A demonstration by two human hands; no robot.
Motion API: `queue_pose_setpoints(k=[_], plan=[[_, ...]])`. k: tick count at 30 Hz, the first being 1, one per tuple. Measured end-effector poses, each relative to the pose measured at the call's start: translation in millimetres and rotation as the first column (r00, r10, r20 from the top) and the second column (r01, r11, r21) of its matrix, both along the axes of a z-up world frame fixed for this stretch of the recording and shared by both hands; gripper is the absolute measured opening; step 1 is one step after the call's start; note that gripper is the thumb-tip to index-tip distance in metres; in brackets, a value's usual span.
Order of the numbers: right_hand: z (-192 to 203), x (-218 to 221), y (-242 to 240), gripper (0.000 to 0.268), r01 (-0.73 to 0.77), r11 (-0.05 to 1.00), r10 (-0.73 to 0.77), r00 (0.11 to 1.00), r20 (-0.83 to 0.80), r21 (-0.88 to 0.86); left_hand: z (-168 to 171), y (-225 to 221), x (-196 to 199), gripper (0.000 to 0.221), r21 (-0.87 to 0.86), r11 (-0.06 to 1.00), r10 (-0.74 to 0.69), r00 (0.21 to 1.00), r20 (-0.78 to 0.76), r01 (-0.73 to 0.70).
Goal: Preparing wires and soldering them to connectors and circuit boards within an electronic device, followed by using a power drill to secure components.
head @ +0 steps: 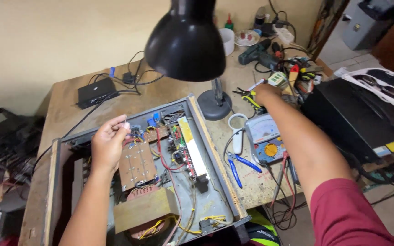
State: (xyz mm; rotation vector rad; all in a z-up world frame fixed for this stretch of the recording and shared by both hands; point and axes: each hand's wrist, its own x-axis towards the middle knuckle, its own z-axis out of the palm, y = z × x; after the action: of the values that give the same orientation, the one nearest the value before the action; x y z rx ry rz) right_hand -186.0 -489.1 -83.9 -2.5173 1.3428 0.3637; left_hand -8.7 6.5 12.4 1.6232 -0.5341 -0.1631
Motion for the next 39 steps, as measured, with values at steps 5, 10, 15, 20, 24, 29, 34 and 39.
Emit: queue_pose_setpoints(k=[5, 10, 15, 20, 24, 29, 34, 39], plan=[[14, -12, 19, 0.043, 0.013, 1.0, -0.014, 0.989, 0.15, 0.004, -5, 8, 18, 0.035, -0.117, 0.992, 0.036, 0.993, -0.117, -0.049], [16, -11, 19, 0.035, -0.029, 0.998, 0.036, 0.986, 0.165, -0.047, -1, 10, 18, 0.033, -0.134, 0.987, 0.064, 0.983, -0.171, -0.087], [-10, 4, -15, 0.016, 0.014, 0.995, 0.018, 0.952, 0.307, -0.1, -1, 10, 22, 0.034, -0.14, 0.988, 0.039, 0.986, -0.159, -0.062], [19, -9, 16, 0.016, 0.134, 0.991, -0.113, 0.887, 0.447, -0.015, -4, 11, 24, 0.035, -0.142, 0.988, 0.037, 0.983, -0.181, -0.063], [14, -15, -10, 0.031, 0.289, 0.947, -0.312, 0.715, 0.625, 0.141, -13, 7, 28, 0.035, -0.152, 0.988, 0.001, 0.977, -0.212, -0.034], [75, -49, 11, 0.045, 0.159, 0.986, -0.167, 0.925, 0.341, 0.051, 7, 5, 10, 0.04, -0.173, 0.985, -0.06, 0.94, -0.336, 0.001], [124, -115, 57, 0.042, 0.049, 0.987, -0.038, 0.996, 0.075, -0.154, 15, 2, 7, 0.043, -0.238, 0.971, -0.113, 0.874, -0.473, -0.003], [141, -155, 144, 0.036, 0.094, 0.979, 0.008, 0.87, 0.493, -0.182, 6, -1, 10, 0.044, -0.276, 0.96, -0.176, 0.855, -0.488, 0.04]])
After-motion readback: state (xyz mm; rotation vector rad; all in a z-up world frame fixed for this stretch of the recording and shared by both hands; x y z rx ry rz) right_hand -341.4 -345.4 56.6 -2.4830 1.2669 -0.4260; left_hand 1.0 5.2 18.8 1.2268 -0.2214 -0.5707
